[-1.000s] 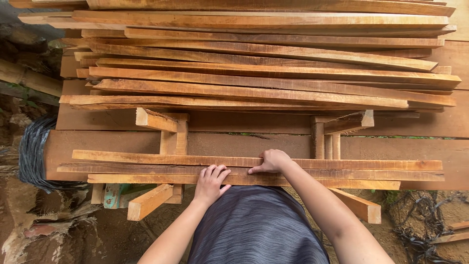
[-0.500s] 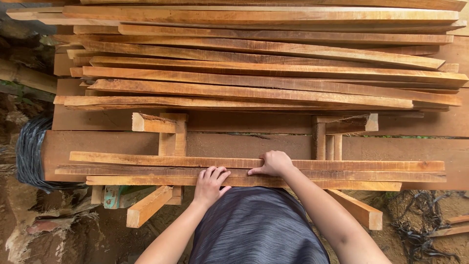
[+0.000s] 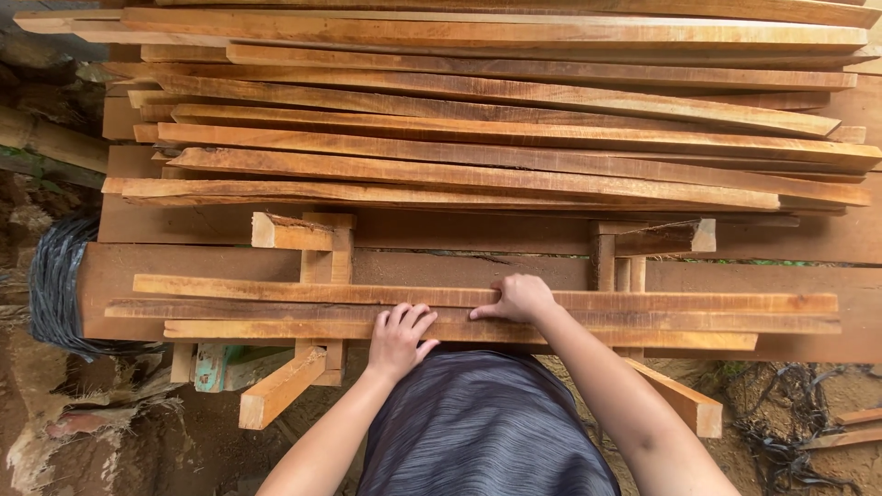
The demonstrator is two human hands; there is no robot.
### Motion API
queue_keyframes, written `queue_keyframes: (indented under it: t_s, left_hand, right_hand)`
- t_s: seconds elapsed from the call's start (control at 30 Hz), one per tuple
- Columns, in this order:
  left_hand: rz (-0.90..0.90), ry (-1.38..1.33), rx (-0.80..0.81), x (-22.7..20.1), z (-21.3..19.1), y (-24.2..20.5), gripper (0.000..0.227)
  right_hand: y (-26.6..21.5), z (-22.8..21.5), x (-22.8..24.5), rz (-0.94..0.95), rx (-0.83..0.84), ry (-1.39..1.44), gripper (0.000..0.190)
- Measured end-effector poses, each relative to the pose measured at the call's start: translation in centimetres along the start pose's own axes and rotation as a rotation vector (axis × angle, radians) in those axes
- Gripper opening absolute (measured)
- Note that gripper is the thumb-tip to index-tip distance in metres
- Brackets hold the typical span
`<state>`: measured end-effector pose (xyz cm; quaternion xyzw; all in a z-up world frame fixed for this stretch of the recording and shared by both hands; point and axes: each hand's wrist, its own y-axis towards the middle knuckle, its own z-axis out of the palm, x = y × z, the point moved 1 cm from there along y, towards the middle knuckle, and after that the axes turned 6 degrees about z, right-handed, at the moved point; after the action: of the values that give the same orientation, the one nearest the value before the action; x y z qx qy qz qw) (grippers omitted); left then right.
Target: Bundling thin wood planks together with ties and then arranging individual pieces onto wooden supports in a workshop.
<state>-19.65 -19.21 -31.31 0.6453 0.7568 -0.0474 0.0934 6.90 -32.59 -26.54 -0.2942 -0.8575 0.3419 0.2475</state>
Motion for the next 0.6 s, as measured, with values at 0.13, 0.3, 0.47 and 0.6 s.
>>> queue_keyframes:
  t_s: [0.13, 0.3, 0.47, 0.6]
  left_hand:
    - [-0.022, 0.043, -0.046, 1.0, 0.8, 2.6, 0.06]
    - [-0.047, 0.104, -0.134, 1.6, 1.1, 5.2, 0.056]
    - [-0.05, 0.021, -0.262, 1.4, -1.0, 4.9, 0.055]
    - [-0.129, 0.037, -0.331, 1.2, -5.9, 4.9, 0.07]
  right_hand:
    - [2.0, -1.7, -0.4, 0.019, -0.091, 0.027, 0.085]
    - [1.4, -5.1, 0.6, 0.01, -0.238, -0.009, 0.065]
    - [-1.0, -3.2, -0.7, -0.178, -0.652, -0.048, 0.047]
    - [-4.4, -2.2, -1.1, -0.183, -0.749, 0.011, 0.042]
